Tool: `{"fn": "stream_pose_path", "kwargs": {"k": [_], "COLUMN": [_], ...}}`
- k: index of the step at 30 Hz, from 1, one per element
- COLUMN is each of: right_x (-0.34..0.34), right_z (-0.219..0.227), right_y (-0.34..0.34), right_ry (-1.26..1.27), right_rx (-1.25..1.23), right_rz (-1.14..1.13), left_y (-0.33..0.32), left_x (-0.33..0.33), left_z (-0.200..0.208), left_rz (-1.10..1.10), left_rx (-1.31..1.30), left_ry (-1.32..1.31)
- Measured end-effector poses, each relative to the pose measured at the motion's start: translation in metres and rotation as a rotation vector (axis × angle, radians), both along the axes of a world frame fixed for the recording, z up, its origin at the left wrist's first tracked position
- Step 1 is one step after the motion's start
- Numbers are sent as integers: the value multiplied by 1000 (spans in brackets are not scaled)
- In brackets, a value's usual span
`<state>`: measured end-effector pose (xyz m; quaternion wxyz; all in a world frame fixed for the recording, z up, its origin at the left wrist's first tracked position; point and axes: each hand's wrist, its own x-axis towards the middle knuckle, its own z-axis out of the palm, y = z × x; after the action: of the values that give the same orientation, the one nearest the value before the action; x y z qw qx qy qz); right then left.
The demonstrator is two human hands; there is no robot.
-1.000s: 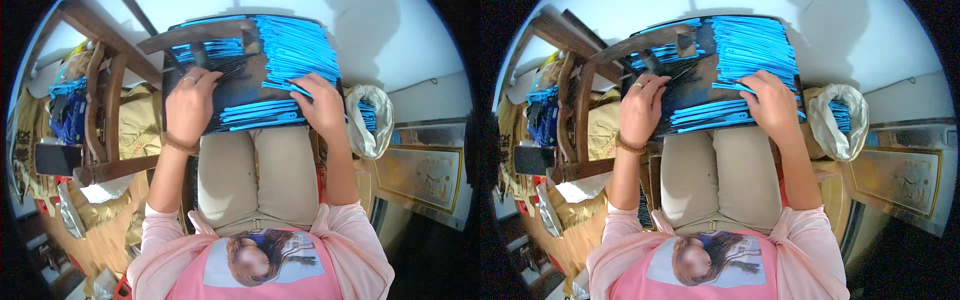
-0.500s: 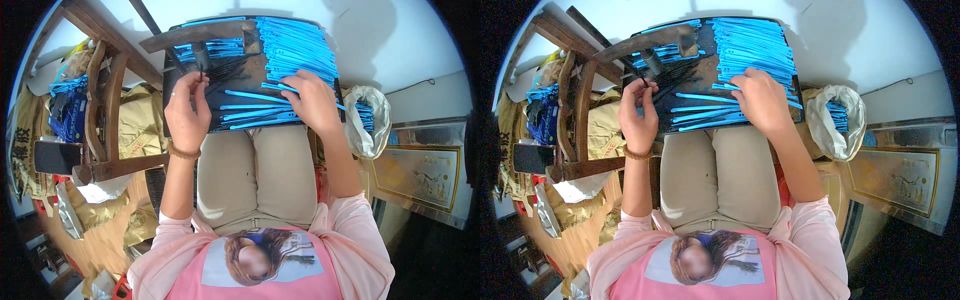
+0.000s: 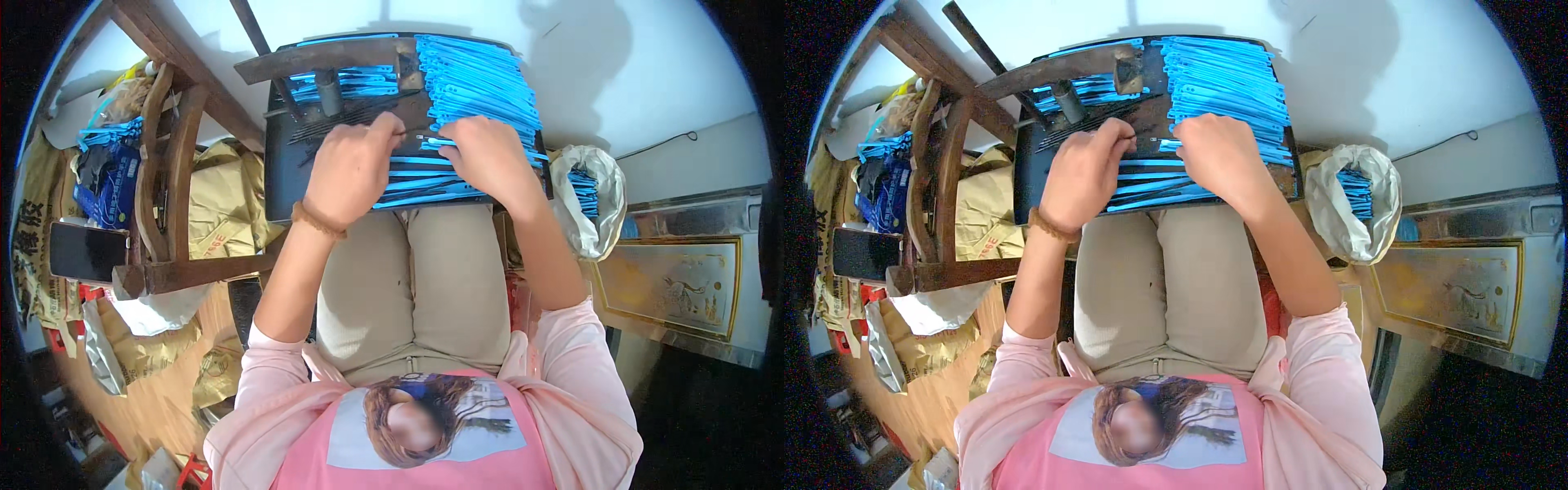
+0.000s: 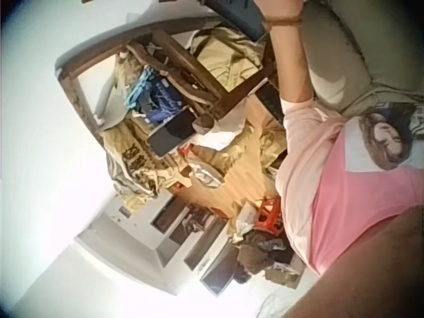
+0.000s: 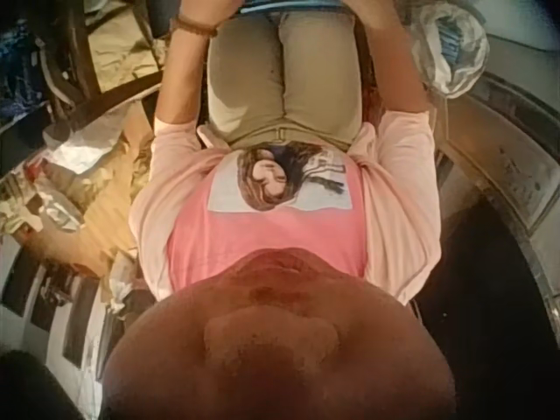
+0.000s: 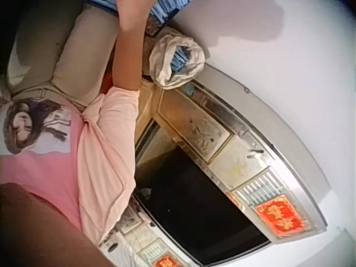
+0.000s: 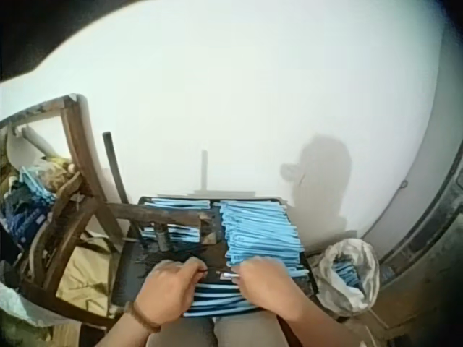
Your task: Assembling small blue plastic components on a production floor.
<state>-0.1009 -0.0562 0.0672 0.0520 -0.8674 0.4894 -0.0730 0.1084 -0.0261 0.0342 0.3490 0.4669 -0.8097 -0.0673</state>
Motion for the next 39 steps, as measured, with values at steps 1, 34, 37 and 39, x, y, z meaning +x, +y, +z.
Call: {"fn": "stream_pose_path", "kwargs": {"k": [1,34,37,39], "right_x": [0,7,10,10], "right_z": [-1,-18,-13,-9], "right_y": [-1,3,10,18], "right_ry": [3,-283,-390,-382], "right_rx": [-5,-253,-374,-322], "right_rz": [-3,193,211,82], "left_y": [1,24,25,23], "left_x": [1,6,9,8], "left_z": [-3,-23,-24,-25], "left_rz": [-3,206,239,239], "left_rx": [-5,-90,-93,-102], "left_ry": [3,435,406,422]}}
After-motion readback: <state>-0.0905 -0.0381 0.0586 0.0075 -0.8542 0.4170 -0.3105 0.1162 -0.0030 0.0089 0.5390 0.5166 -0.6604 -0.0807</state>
